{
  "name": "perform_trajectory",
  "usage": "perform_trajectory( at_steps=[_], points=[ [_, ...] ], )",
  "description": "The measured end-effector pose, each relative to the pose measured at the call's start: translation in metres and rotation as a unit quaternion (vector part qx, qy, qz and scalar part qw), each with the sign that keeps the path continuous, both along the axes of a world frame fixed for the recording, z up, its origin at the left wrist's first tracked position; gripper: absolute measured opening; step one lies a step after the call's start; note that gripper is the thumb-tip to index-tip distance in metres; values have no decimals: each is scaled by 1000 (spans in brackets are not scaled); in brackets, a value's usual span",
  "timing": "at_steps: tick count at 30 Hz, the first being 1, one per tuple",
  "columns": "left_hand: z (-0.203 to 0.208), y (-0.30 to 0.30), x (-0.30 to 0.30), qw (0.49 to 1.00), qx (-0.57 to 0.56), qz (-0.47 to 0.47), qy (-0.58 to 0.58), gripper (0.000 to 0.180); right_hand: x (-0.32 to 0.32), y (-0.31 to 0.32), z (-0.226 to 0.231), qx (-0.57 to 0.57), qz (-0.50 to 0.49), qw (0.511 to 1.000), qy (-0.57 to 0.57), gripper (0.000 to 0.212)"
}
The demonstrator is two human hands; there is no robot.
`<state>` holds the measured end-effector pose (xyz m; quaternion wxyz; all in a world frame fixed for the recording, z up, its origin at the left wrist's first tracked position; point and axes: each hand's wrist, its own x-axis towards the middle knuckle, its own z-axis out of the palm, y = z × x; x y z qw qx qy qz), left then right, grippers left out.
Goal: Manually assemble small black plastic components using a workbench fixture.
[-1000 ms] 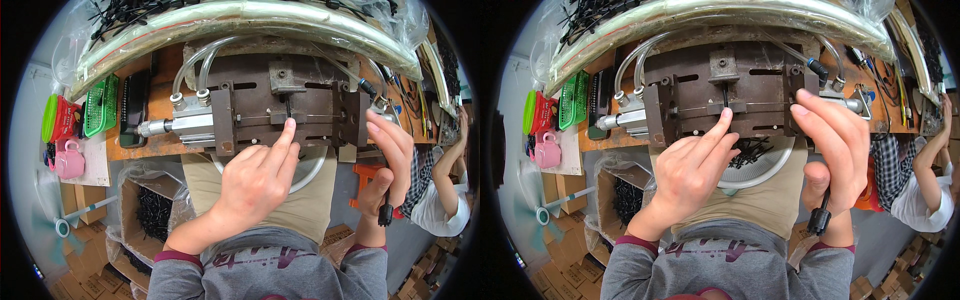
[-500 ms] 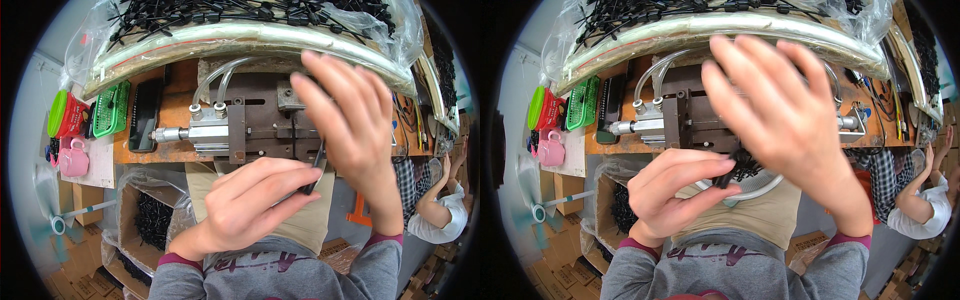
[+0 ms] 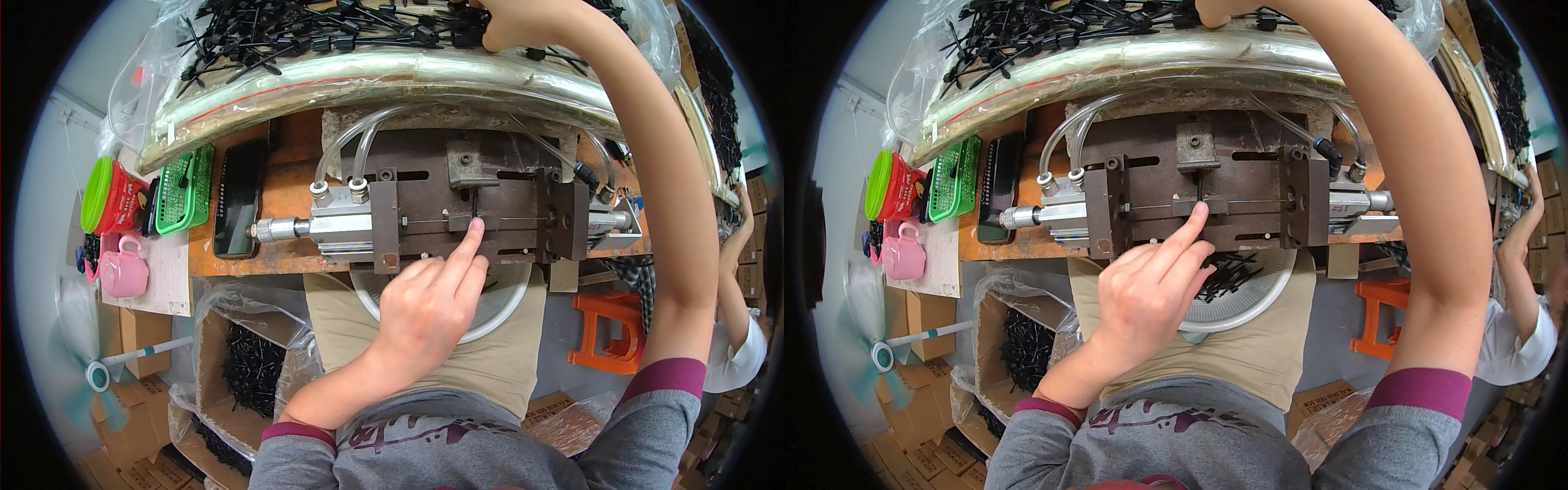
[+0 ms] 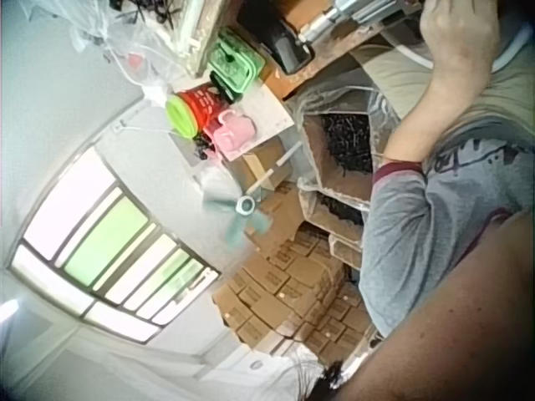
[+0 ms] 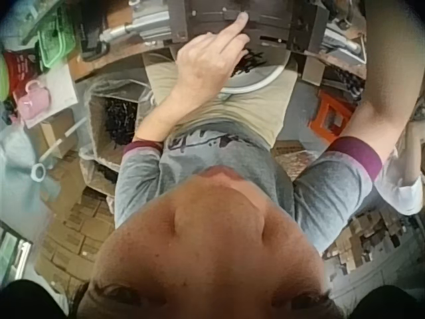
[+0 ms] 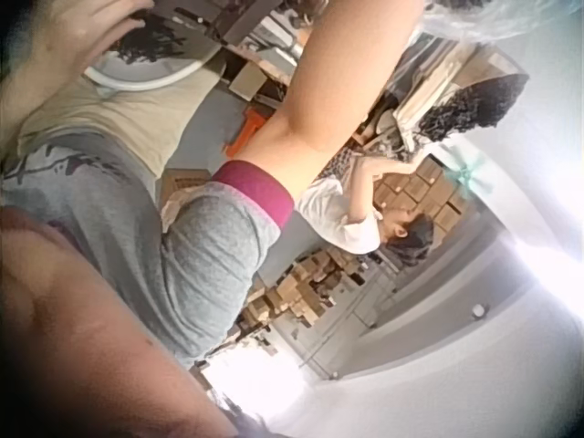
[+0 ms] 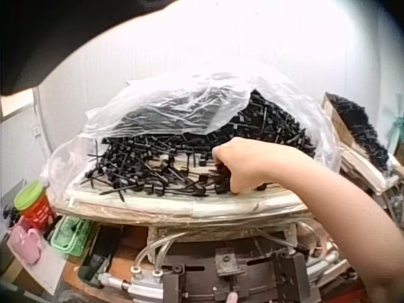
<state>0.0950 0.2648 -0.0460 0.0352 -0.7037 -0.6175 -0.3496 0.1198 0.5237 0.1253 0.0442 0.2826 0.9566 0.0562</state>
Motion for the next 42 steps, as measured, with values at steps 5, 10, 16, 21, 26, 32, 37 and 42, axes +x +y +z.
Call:
perform_trajectory(
  at_steps=[5, 10, 16, 21, 26, 32, 37, 42],
  points=[
    [0, 4, -2, 1000, 6, -7, -12, 26, -3, 7, 0, -6, 35, 999, 15, 46],
    [0, 2, -1, 1000, -2, 0, 2, 26, 12, 8, -17, 73, 61, 991, 90, 42],
    [0, 1, -4, 1000, -4, -2, -2, 25, 24, -6, 12, -156, -35, 943, 293, 18],
    [4, -1, -6, 999, -1, -35, -23, 26, 40, 33, 9, -353, -33, 830, 430, 9],
    [34, -11, -14, 985, -10, -120, -125, 40, 74, 39, 6, -433, -25, 743, 510, 20],
    [60, 13, -32, 980, 179, -1, -90, 60, 101, -60, -34, -602, -13, 635, 485, 21],
    [52, 5, -26, 981, 182, -48, -56, 36, 110, -125, -82, -686, -70, 514, 510, 17],
    [46, -18, -14, 983, 93, -54, -152, 35, 139, -128, -102, -677, -90, 443, 581, 13]
  ],
)
